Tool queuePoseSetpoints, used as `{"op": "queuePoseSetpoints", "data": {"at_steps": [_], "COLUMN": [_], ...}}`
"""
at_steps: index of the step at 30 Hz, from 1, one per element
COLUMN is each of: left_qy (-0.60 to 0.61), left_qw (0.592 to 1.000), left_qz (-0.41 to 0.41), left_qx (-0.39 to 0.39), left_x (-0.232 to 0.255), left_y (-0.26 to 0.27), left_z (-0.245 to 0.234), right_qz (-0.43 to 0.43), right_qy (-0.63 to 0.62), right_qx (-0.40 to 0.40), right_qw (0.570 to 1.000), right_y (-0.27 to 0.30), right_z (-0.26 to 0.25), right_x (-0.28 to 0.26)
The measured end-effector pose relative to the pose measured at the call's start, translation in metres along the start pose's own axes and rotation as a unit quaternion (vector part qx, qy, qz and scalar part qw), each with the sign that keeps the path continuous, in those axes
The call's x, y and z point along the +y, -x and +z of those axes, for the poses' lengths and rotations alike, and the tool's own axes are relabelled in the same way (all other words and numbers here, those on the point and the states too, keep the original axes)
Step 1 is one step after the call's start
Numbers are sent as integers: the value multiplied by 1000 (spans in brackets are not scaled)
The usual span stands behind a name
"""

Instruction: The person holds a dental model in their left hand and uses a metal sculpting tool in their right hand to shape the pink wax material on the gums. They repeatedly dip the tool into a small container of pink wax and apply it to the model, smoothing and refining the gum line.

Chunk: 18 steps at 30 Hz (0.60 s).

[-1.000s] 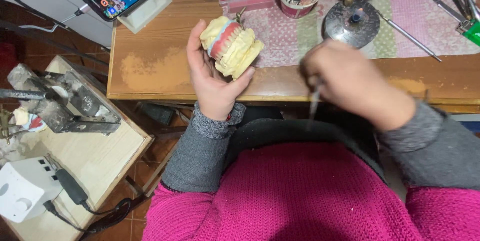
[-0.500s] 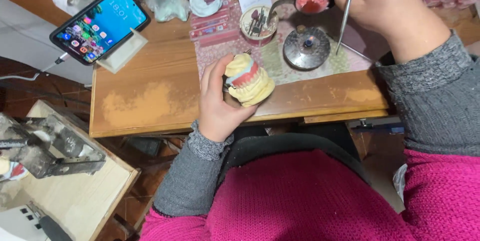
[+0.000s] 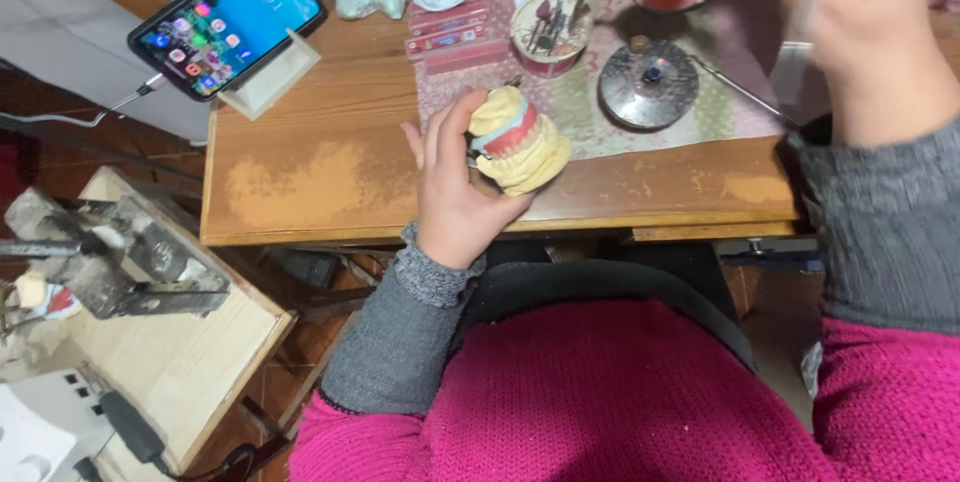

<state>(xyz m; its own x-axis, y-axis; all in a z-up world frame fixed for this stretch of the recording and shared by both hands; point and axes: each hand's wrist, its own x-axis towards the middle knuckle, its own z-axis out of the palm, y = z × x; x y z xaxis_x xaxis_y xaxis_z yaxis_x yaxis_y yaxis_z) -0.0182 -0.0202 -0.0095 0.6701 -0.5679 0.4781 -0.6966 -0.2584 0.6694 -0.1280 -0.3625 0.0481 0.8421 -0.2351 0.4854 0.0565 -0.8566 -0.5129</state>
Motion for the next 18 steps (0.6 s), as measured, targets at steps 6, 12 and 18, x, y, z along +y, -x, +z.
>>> {"op": "queuePoseSetpoints", "data": {"at_steps": [6,12,18], "left_qy": [-6,44,-28], "left_qw": [1000,996,993], "left_qz": [19,63,97], "left_qx": [-21,-48,-66], "left_x": [-1,-5,-4], "left_y": [-1,-4,-14], "left_z": [-6,-16,-31], "right_qz": [-71,24,-11], "right_qy": [-254,-354,-259], "right_qx": [108,68,90], "right_qw": [958,933,962], "right_y": [42,74,73], "right_z": [16,65,91], "right_x": [-84,-113,-134]}}
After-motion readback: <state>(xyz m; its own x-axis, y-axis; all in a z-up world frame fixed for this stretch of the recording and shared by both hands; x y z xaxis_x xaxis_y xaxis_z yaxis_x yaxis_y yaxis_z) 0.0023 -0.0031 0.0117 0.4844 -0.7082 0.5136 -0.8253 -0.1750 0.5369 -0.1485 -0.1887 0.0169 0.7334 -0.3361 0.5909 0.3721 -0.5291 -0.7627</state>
